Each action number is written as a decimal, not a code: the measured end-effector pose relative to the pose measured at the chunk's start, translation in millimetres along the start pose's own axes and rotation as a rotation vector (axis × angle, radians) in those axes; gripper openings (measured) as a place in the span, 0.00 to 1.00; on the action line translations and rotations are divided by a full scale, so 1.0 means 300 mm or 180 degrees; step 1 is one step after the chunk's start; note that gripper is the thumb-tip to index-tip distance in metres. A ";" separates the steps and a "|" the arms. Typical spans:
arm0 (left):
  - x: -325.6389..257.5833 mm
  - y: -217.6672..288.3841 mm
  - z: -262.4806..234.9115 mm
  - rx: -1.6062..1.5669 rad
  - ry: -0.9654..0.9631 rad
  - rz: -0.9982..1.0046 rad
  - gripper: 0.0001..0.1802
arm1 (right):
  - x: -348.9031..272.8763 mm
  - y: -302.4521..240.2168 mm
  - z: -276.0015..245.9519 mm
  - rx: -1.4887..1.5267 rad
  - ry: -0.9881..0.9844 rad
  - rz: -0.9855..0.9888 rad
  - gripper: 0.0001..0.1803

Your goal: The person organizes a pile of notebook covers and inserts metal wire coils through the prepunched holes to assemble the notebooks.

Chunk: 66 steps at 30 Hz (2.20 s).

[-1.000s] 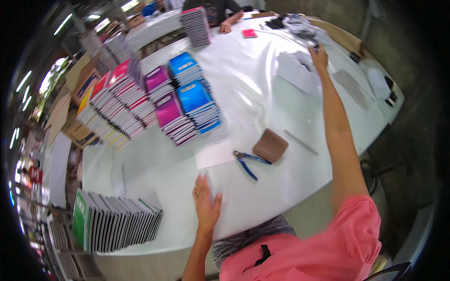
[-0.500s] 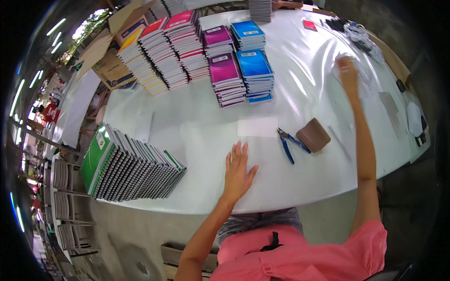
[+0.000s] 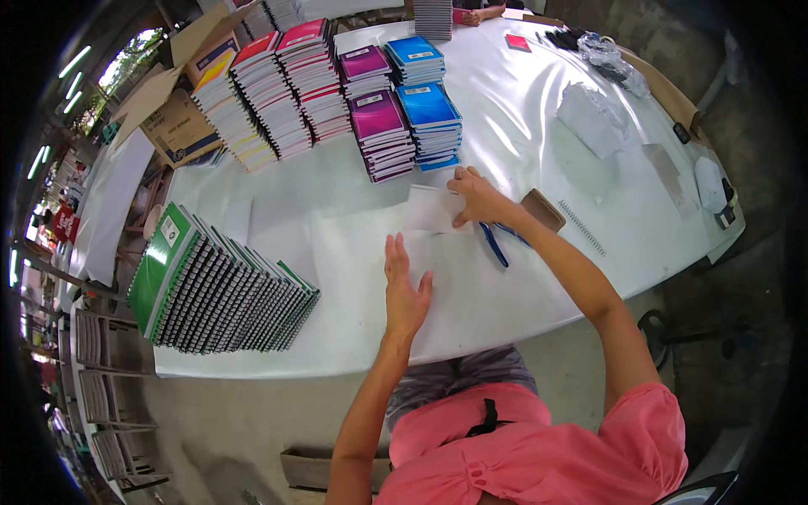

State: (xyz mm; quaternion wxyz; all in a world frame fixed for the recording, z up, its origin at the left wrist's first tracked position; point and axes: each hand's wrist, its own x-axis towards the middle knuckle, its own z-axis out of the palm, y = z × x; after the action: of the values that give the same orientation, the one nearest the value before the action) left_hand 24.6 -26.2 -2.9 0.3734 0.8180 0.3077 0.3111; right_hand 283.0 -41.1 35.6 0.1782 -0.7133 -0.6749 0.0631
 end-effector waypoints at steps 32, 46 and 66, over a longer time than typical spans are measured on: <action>0.016 -0.011 -0.161 -0.2685 -0.0852 -0.1154 0.28 | -0.140 -0.360 -0.035 0.3255 0.1350 0.0796 0.13; -0.015 -0.018 -0.214 -0.3337 0.0309 -0.1227 0.27 | -0.170 -0.307 0.055 0.3516 0.0630 0.0876 0.04; -0.148 -0.015 -0.282 -0.1855 0.0726 -0.0875 0.27 | -0.041 -0.327 0.047 0.3735 0.0840 0.0856 0.06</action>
State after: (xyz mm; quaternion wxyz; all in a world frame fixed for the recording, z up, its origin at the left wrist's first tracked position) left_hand -66.6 -20.9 25.6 0.5931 0.5877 0.3530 0.4222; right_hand 185.1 -48.4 54.0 0.6135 -0.5770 -0.4040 0.3570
